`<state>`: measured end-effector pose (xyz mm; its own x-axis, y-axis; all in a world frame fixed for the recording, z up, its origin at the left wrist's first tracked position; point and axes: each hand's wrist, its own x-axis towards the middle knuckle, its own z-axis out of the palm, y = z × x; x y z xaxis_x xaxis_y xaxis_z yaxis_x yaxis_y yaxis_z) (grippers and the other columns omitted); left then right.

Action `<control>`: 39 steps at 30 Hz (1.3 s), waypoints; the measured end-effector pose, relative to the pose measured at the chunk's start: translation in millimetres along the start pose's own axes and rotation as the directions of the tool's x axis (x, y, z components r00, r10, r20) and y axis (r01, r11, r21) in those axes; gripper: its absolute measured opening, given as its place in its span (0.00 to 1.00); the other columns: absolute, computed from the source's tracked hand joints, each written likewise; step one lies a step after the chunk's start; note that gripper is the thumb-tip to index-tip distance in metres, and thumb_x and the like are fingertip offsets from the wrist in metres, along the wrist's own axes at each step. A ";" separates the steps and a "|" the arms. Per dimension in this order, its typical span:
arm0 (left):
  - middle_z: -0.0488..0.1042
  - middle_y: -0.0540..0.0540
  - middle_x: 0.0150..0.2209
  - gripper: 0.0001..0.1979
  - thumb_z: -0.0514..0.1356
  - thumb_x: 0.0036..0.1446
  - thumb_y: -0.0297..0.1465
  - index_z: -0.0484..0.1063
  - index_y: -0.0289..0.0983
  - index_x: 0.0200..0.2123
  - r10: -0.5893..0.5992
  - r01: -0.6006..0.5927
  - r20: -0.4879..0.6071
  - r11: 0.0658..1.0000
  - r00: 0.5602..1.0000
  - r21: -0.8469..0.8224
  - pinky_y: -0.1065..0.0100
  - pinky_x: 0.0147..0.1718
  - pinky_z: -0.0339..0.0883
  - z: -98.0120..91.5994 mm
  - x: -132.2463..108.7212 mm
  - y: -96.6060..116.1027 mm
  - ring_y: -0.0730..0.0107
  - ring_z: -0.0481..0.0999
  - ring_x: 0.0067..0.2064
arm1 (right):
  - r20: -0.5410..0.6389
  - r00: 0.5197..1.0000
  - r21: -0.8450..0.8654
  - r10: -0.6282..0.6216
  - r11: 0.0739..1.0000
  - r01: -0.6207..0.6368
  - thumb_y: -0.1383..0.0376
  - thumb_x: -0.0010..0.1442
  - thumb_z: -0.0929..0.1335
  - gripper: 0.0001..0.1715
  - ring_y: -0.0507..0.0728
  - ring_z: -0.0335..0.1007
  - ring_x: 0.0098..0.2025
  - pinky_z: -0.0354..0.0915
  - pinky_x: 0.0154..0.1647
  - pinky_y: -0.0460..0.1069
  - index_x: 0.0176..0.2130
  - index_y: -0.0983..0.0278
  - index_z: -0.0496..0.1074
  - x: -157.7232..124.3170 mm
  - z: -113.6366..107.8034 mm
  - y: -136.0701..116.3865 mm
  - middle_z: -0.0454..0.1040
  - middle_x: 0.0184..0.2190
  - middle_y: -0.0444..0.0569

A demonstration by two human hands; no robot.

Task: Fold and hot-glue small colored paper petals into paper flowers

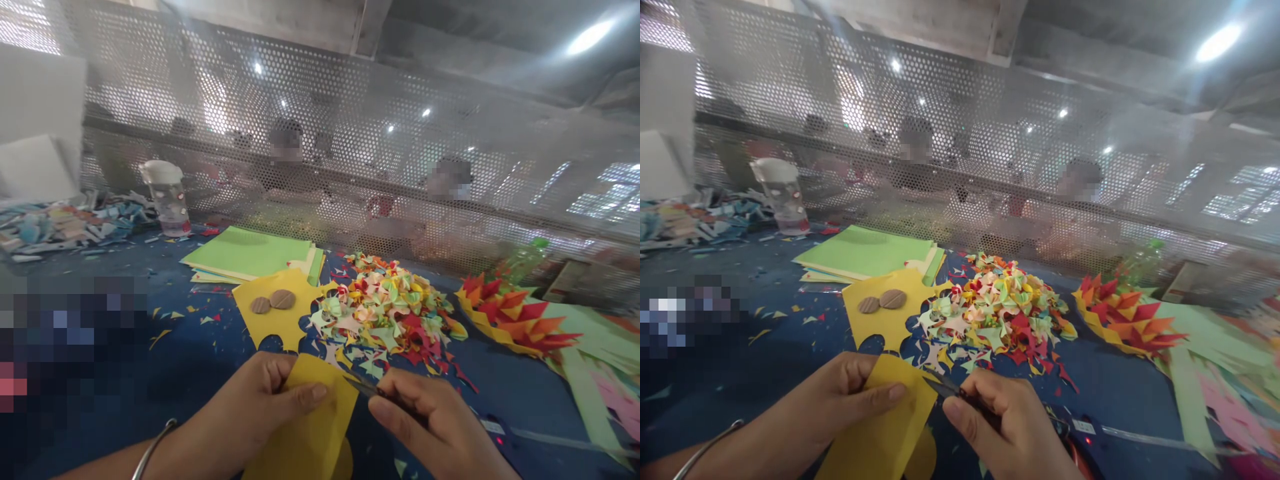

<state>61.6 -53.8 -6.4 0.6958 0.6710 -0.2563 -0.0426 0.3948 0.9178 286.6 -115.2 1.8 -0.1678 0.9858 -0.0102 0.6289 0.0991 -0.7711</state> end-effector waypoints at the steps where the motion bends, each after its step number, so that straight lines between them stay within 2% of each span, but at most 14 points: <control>1: 0.78 0.48 0.27 0.17 0.67 0.51 0.43 0.78 0.33 0.30 0.001 -0.001 0.003 1.000 1.000 -0.002 0.75 0.26 0.63 0.0 -0.5 -0.6 0.75 0.73 0.25 | 0.003 1.000 0.002 -0.001 1.000 0.001 0.50 0.65 0.61 0.23 0.51 0.47 0.24 0.46 0.24 0.47 0.25 0.61 0.57 0.2 0.0 -0.2 0.50 0.22 0.38; 8: 0.80 0.46 0.28 0.16 0.67 0.52 0.42 0.80 0.33 0.32 -0.015 0.015 -0.002 0.999 1.000 -0.046 0.75 0.26 0.64 -0.5 0.7 -4.8 0.74 0.75 0.26 | 0.029 1.000 0.006 -0.006 1.000 0.006 0.49 0.65 0.60 0.24 0.51 0.46 0.24 0.45 0.23 0.47 0.25 0.61 0.58 0.0 0.9 -0.5 0.50 0.22 0.38; 12: 0.81 0.44 0.30 0.14 0.67 0.52 0.39 0.80 0.33 0.34 0.006 -0.001 0.039 0.994 0.999 -0.112 0.75 0.29 0.66 1.0 0.9 -5.1 0.73 0.77 0.28 | 0.022 1.000 -0.009 -0.018 1.000 0.018 0.49 0.65 0.60 0.24 0.51 0.47 0.24 0.46 0.23 0.47 0.25 0.61 0.57 -0.6 0.7 -0.3 0.50 0.21 0.38; 17: 0.81 0.42 0.29 0.13 0.67 0.53 0.38 0.80 0.32 0.31 0.007 0.001 0.047 0.988 0.999 -0.152 0.75 0.27 0.67 2.5 -0.9 -7.2 0.73 0.77 0.26 | 0.018 1.000 -0.010 -0.026 1.000 0.026 0.49 0.66 0.60 0.24 0.51 0.46 0.24 0.46 0.23 0.47 0.25 0.61 0.57 -0.8 1.4 0.1 0.50 0.21 0.38; 31: 0.81 0.43 0.27 0.17 0.70 0.47 0.42 0.80 0.32 0.29 -0.069 0.065 -0.023 0.988 0.997 -0.142 0.75 0.26 0.68 6.8 -0.7 -7.3 0.72 0.77 0.24 | 0.008 1.000 -0.064 -0.011 0.998 0.012 0.50 0.66 0.60 0.24 0.51 0.49 0.24 0.47 0.23 0.47 0.24 0.61 0.58 -2.8 3.0 0.7 0.52 0.21 0.39; 39: 0.82 0.43 0.29 0.17 0.67 0.50 0.42 0.80 0.32 0.30 -0.056 0.056 0.009 0.995 0.998 -0.088 0.75 0.27 0.67 4.9 -0.2 -7.0 0.72 0.77 0.26 | 0.016 1.000 -0.072 -0.009 0.997 0.010 0.50 0.66 0.60 0.24 0.51 0.48 0.24 0.46 0.23 0.47 0.24 0.61 0.57 -2.2 3.2 -2.5 0.51 0.21 0.38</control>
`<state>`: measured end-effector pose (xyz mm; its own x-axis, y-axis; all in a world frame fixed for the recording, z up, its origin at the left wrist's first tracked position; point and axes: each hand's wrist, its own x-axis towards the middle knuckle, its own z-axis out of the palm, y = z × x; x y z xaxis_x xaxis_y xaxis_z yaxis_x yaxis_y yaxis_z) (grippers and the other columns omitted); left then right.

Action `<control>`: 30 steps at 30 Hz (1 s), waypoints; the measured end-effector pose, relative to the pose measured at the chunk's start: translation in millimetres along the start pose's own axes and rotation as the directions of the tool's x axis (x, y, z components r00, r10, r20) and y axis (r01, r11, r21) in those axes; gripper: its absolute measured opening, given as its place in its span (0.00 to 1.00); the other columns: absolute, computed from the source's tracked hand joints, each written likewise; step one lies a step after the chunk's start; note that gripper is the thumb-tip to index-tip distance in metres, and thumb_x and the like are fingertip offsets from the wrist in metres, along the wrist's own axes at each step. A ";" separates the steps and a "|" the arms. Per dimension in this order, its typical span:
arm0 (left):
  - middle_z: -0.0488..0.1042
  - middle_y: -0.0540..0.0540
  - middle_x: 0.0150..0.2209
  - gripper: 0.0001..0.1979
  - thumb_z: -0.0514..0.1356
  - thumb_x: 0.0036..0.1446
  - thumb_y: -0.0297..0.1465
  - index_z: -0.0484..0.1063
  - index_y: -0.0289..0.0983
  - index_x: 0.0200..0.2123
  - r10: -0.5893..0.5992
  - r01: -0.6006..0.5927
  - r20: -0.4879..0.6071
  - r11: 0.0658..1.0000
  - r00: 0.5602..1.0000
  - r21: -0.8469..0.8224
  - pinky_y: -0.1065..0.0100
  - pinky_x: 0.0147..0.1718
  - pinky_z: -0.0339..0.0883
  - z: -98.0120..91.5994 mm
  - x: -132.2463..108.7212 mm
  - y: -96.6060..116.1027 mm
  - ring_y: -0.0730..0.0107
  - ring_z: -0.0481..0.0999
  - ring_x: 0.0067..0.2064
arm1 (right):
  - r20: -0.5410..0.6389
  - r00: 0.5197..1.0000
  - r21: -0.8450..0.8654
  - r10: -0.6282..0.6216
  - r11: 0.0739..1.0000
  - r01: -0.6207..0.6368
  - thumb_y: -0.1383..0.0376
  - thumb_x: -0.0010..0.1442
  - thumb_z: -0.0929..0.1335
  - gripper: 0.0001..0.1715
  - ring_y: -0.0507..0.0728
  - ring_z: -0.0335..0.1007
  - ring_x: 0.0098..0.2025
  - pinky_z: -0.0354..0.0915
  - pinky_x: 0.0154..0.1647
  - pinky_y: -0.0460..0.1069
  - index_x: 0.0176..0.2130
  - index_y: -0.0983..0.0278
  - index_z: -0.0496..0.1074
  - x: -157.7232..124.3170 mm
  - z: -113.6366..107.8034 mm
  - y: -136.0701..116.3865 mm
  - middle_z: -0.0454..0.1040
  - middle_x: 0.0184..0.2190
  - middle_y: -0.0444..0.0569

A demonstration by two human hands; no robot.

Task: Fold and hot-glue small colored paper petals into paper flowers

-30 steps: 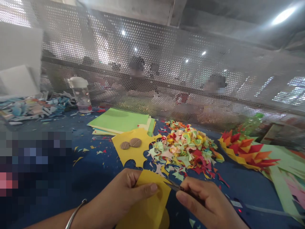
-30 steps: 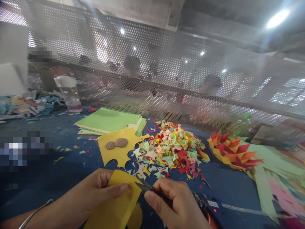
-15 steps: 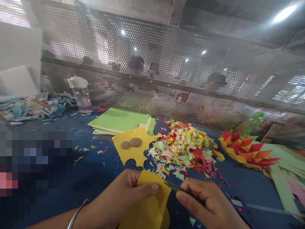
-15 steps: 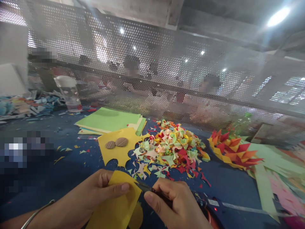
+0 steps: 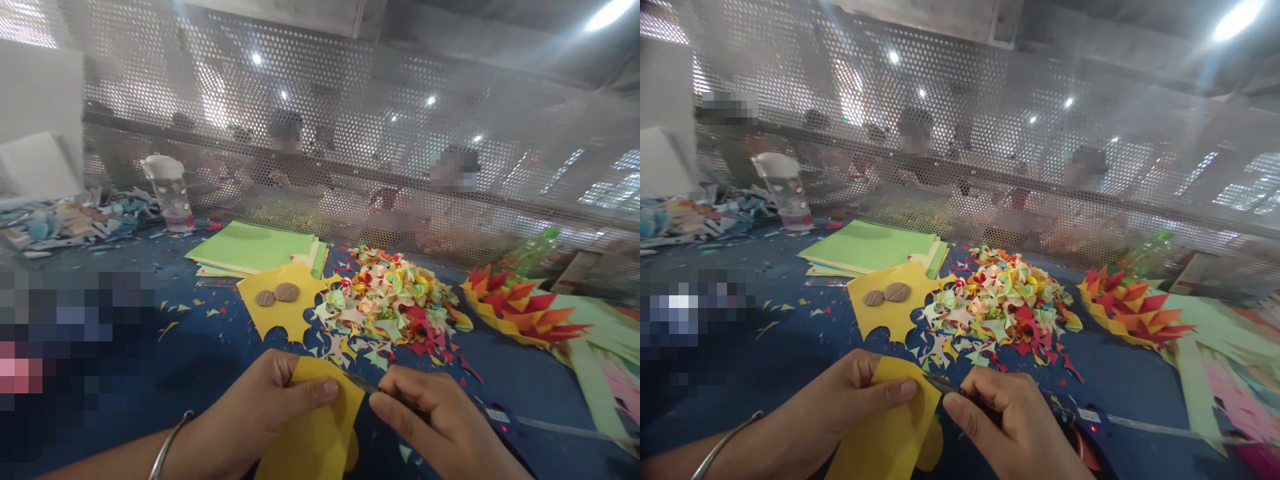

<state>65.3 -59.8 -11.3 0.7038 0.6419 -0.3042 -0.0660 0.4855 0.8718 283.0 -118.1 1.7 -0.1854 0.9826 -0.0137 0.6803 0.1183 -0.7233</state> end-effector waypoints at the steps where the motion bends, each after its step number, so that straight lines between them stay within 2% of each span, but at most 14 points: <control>1: 0.82 0.43 0.29 0.16 0.67 0.50 0.42 0.80 0.32 0.30 0.005 -0.005 0.007 1.000 1.000 0.000 0.75 0.27 0.67 -0.2 -0.1 -0.2 0.72 0.77 0.26 | 0.002 1.000 -0.003 0.001 1.000 -0.001 0.50 0.66 0.60 0.24 0.51 0.48 0.24 0.46 0.23 0.47 0.24 0.61 0.57 0.1 0.0 -0.2 0.51 0.20 0.39; 11: 0.81 0.45 0.28 0.16 0.67 0.50 0.42 0.80 0.33 0.29 0.020 -0.019 -0.018 0.999 1.000 0.043 0.76 0.26 0.65 2.0 1.5 -2.0 0.73 0.76 0.25 | 0.008 1.000 0.002 0.012 1.000 -0.012 0.49 0.66 0.60 0.25 0.51 0.48 0.23 0.45 0.22 0.47 0.24 0.61 0.57 -0.6 0.1 -2.3 0.51 0.20 0.39; 21: 0.81 0.44 0.27 0.16 0.67 0.50 0.42 0.79 0.32 0.29 0.028 -0.027 -0.047 0.999 0.998 0.029 0.74 0.25 0.67 0.8 1.0 -2.4 0.71 0.77 0.24 | 0.001 1.000 -0.008 0.007 1.000 -0.007 0.49 0.66 0.60 0.24 0.51 0.47 0.23 0.45 0.24 0.47 0.25 0.61 0.57 -2.1 -2.8 -2.1 0.50 0.21 0.38; 30: 0.80 0.46 0.25 0.17 0.69 0.47 0.43 0.80 0.33 0.28 0.023 -0.022 -0.057 1.000 0.998 0.017 0.74 0.25 0.65 2.7 1.1 0.5 0.72 0.75 0.24 | 0.016 1.000 0.008 0.007 1.000 -0.007 0.48 0.65 0.61 0.24 0.51 0.47 0.23 0.45 0.23 0.47 0.25 0.61 0.57 -1.7 -3.3 1.5 0.51 0.21 0.38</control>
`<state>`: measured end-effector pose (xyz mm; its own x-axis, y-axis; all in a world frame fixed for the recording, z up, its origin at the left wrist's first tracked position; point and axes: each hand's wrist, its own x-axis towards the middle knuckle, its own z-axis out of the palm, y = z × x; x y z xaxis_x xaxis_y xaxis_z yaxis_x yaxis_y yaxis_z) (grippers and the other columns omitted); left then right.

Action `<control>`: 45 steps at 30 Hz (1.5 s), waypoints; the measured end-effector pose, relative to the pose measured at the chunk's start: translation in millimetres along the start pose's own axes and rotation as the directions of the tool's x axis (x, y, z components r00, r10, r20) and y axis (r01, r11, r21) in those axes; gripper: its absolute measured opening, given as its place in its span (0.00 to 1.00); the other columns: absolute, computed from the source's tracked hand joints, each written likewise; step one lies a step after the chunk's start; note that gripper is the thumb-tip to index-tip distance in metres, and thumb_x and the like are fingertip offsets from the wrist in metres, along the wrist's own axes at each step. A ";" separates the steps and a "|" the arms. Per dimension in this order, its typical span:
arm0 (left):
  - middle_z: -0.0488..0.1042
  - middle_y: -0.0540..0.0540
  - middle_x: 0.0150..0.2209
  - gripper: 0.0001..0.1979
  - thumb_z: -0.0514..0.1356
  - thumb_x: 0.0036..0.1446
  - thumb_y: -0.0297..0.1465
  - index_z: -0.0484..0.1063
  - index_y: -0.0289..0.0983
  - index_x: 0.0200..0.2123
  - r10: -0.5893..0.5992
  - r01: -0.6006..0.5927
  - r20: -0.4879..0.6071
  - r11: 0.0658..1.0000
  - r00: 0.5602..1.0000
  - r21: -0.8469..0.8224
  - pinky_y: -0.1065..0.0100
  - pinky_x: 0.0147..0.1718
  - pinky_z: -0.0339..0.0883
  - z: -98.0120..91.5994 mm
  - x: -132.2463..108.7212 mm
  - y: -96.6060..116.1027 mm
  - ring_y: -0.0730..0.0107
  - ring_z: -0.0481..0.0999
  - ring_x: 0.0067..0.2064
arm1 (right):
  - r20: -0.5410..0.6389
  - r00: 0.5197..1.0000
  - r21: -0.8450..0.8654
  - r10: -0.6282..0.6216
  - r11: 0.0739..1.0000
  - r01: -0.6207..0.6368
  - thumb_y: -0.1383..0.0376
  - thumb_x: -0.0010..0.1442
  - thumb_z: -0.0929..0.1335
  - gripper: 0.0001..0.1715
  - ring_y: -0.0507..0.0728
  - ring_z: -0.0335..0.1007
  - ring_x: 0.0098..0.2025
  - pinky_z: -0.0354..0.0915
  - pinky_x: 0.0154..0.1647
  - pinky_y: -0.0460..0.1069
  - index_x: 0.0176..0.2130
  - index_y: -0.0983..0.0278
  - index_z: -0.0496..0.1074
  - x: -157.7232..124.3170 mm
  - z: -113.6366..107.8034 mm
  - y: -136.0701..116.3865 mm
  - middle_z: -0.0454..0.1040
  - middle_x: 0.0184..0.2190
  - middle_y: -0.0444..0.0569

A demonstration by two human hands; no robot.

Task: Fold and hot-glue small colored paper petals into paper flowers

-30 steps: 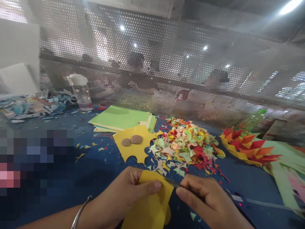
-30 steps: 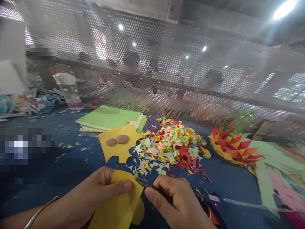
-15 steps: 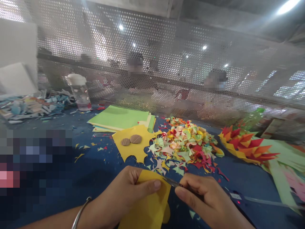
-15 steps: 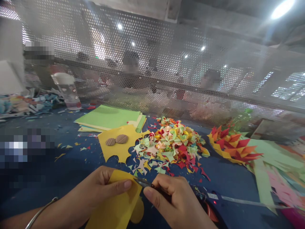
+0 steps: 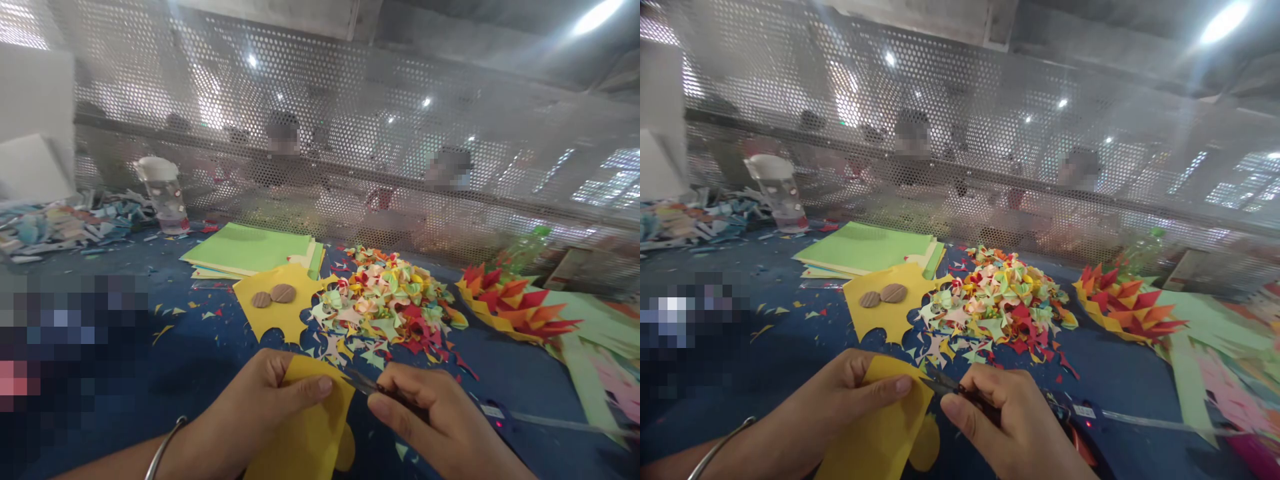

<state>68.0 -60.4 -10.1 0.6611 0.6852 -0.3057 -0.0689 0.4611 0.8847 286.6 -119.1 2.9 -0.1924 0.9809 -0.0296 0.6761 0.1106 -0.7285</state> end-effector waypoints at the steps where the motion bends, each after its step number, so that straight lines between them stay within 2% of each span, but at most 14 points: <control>1: 0.80 0.46 0.25 0.17 0.69 0.48 0.43 0.80 0.33 0.28 0.002 -0.002 0.001 1.000 1.000 -0.001 0.74 0.25 0.65 -0.2 0.0 -0.3 0.72 0.75 0.24 | 0.004 1.000 0.003 0.001 1.000 -0.001 0.48 0.65 0.61 0.24 0.51 0.47 0.23 0.44 0.23 0.47 0.25 0.61 0.58 0.0 0.1 -0.5 0.51 0.21 0.38; 7: 0.80 0.44 0.26 0.17 0.68 0.50 0.43 0.80 0.33 0.30 0.030 -0.029 0.027 0.999 0.999 -0.024 0.75 0.26 0.66 -2.5 1.2 -3.5 0.73 0.76 0.24 | 0.003 1.000 0.000 0.013 1.000 -0.013 0.48 0.65 0.61 0.24 0.51 0.47 0.23 0.44 0.23 0.48 0.25 0.61 0.58 0.2 0.4 -3.3 0.50 0.21 0.38; 23: 0.80 0.44 0.26 0.18 0.69 0.47 0.44 0.80 0.32 0.29 0.007 -0.007 0.012 1.000 1.000 -0.021 0.75 0.25 0.66 0.4 0.9 -0.6 0.72 0.76 0.24 | 0.002 1.000 0.000 0.012 1.000 -0.012 0.48 0.65 0.61 0.25 0.51 0.48 0.23 0.45 0.22 0.47 0.25 0.61 0.59 -1.8 -0.6 -2.8 0.52 0.20 0.39; 31: 0.81 0.42 0.28 0.17 0.68 0.50 0.43 0.80 0.32 0.32 0.019 -0.018 0.036 0.999 0.999 -0.035 0.74 0.26 0.67 -1.8 0.9 -4.9 0.70 0.77 0.25 | 0.002 1.000 -0.002 0.012 1.000 -0.012 0.48 0.65 0.60 0.25 0.51 0.48 0.23 0.45 0.23 0.47 0.25 0.61 0.58 -0.6 -1.2 -3.0 0.52 0.21 0.39; 41: 0.80 0.44 0.25 0.17 0.69 0.47 0.43 0.79 0.32 0.28 -0.014 0.015 0.004 1.000 1.000 -0.022 0.75 0.24 0.66 2.3 -2.5 0.3 0.72 0.76 0.24 | 0.002 1.000 -0.012 0.007 1.000 -0.007 0.48 0.65 0.60 0.25 0.51 0.47 0.24 0.45 0.23 0.47 0.24 0.61 0.57 -1.6 -0.3 -4.3 0.51 0.21 0.38; 45: 0.79 0.44 0.25 0.18 0.68 0.48 0.43 0.79 0.32 0.28 0.006 -0.006 0.012 1.000 1.000 -0.024 0.75 0.24 0.65 2.0 -1.6 -0.9 0.72 0.75 0.24 | 0.003 1.000 -0.005 0.002 1.000 -0.002 0.48 0.66 0.60 0.25 0.51 0.47 0.24 0.45 0.23 0.47 0.24 0.61 0.57 -1.1 -0.5 -3.6 0.51 0.21 0.38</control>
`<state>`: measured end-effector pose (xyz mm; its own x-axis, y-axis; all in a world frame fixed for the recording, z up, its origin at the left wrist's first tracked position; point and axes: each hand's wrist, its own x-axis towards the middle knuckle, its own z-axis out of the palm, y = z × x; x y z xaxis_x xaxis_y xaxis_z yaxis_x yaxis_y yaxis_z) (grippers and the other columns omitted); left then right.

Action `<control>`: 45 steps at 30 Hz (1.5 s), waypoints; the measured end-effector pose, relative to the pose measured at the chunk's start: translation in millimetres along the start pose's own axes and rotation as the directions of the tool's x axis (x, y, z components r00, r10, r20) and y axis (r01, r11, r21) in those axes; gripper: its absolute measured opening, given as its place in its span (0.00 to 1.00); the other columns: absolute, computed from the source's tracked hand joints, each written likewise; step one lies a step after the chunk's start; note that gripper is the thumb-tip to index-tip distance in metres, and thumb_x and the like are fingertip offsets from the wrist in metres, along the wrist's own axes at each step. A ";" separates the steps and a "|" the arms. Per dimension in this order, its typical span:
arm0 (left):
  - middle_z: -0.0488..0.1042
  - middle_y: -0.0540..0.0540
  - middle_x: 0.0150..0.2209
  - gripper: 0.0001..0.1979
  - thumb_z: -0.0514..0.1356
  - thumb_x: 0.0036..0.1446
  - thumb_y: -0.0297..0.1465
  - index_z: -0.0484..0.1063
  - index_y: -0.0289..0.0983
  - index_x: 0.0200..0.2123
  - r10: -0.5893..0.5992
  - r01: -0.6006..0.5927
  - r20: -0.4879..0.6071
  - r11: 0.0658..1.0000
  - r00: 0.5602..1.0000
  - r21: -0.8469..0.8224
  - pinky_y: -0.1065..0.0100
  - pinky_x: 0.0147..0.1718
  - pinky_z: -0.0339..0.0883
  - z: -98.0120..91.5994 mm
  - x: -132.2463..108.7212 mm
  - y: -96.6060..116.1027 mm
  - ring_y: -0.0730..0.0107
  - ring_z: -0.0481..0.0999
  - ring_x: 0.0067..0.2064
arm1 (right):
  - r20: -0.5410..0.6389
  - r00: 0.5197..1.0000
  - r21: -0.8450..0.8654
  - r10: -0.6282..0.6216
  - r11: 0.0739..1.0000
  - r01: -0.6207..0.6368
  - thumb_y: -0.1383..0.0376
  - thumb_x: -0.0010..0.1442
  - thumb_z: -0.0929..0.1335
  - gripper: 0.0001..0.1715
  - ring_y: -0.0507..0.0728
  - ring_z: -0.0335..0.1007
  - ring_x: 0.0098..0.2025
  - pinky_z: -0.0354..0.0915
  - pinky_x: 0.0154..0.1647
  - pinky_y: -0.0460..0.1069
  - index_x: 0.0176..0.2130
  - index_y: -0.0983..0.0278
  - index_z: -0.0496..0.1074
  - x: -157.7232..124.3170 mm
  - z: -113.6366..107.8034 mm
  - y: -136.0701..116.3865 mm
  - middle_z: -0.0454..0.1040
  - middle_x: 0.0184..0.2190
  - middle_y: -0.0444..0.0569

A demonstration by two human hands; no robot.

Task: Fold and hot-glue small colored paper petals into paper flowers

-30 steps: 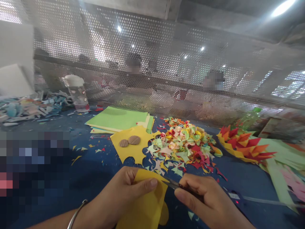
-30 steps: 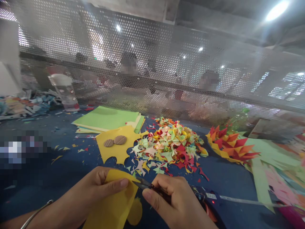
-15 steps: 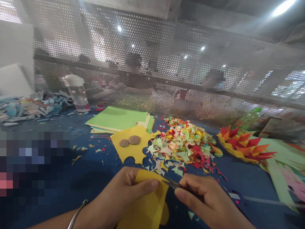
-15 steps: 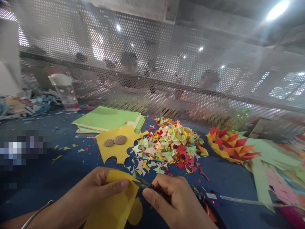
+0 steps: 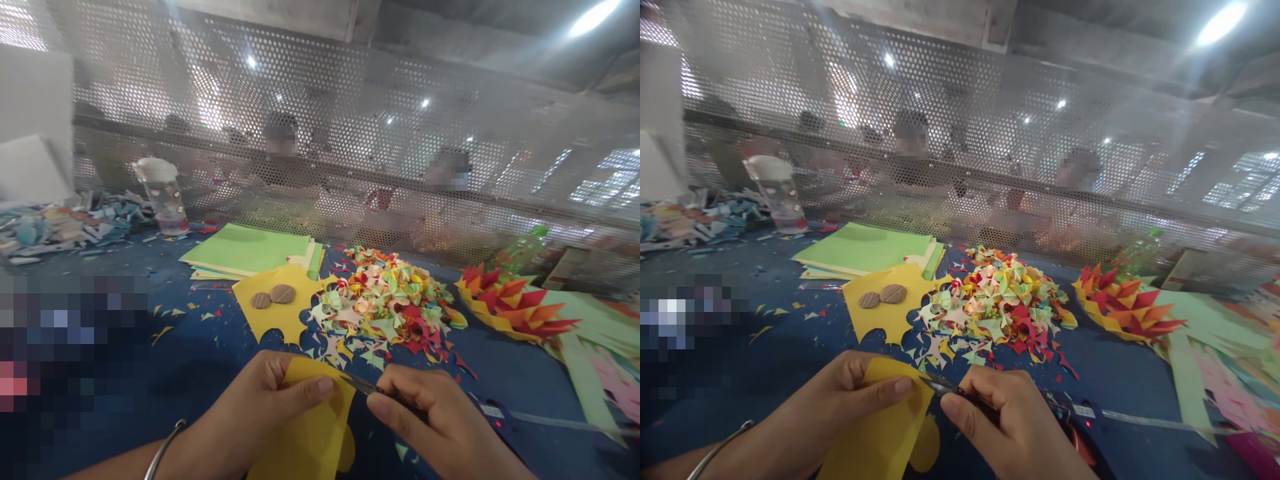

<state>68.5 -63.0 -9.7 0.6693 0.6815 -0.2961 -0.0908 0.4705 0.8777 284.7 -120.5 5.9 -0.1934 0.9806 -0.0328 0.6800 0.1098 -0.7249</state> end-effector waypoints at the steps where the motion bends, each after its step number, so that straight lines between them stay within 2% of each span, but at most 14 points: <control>1: 0.79 0.44 0.25 0.18 0.68 0.48 0.44 0.79 0.32 0.29 -0.003 0.003 0.006 1.000 1.000 -0.001 0.75 0.23 0.65 -0.3 0.3 -0.2 0.72 0.75 0.23 | 0.000 1.000 -0.002 0.000 1.000 0.000 0.48 0.66 0.60 0.25 0.51 0.47 0.24 0.45 0.23 0.47 0.24 0.61 0.57 0.2 0.0 0.4 0.51 0.21 0.38; 8: 0.80 0.42 0.25 0.20 0.69 0.46 0.45 0.79 0.31 0.28 -0.024 0.024 -0.015 0.999 1.000 0.026 0.74 0.22 0.64 0.3 -0.1 0.4 0.71 0.75 0.23 | -0.013 1.000 -0.009 -0.005 1.000 0.005 0.49 0.66 0.60 0.25 0.51 0.47 0.23 0.45 0.23 0.47 0.24 0.61 0.56 0.9 0.6 2.2 0.51 0.20 0.38; 13: 0.79 0.45 0.23 0.18 0.69 0.47 0.44 0.79 0.32 0.26 -0.010 0.010 -0.010 1.000 1.000 0.022 0.76 0.22 0.64 -0.3 -0.1 -0.8 0.74 0.74 0.22 | -0.007 1.000 0.005 -0.006 1.000 0.006 0.49 0.66 0.60 0.25 0.51 0.48 0.23 0.45 0.23 0.47 0.24 0.61 0.57 0.8 0.6 1.3 0.51 0.20 0.39; 29: 0.80 0.43 0.25 0.16 0.67 0.52 0.41 0.80 0.32 0.28 -0.013 0.015 0.072 1.000 0.997 -0.018 0.77 0.22 0.64 0.2 1.9 -3.6 0.73 0.76 0.23 | -0.010 1.000 -0.030 -0.023 0.999 0.022 0.49 0.66 0.60 0.26 0.51 0.48 0.23 0.46 0.23 0.47 0.23 0.61 0.57 1.0 1.3 4.4 0.51 0.20 0.39; 35: 0.79 0.46 0.23 0.15 0.67 0.52 0.40 0.80 0.33 0.26 -0.012 0.013 0.069 1.000 0.998 -0.014 0.77 0.23 0.64 0.5 -0.1 -1.4 0.74 0.75 0.22 | -0.004 1.000 -0.049 -0.023 0.999 0.023 0.48 0.66 0.60 0.26 0.51 0.49 0.23 0.47 0.23 0.47 0.23 0.61 0.57 0.8 0.9 2.2 0.52 0.20 0.39; 45: 0.80 0.44 0.25 0.15 0.66 0.53 0.41 0.80 0.33 0.29 -0.010 0.010 0.076 1.000 0.997 0.012 0.77 0.24 0.64 -0.3 1.0 -3.8 0.74 0.76 0.24 | 0.000 1.000 -0.058 -0.018 0.998 0.018 0.49 0.66 0.59 0.26 0.50 0.48 0.23 0.46 0.23 0.47 0.23 0.61 0.57 0.7 1.8 1.7 0.51 0.20 0.38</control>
<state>69.2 -64.0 -13.5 0.7245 0.6317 -0.2756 -0.0757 0.4704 0.8792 284.5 -120.0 3.4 -0.2059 0.9784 -0.0200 0.7165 0.1368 -0.6840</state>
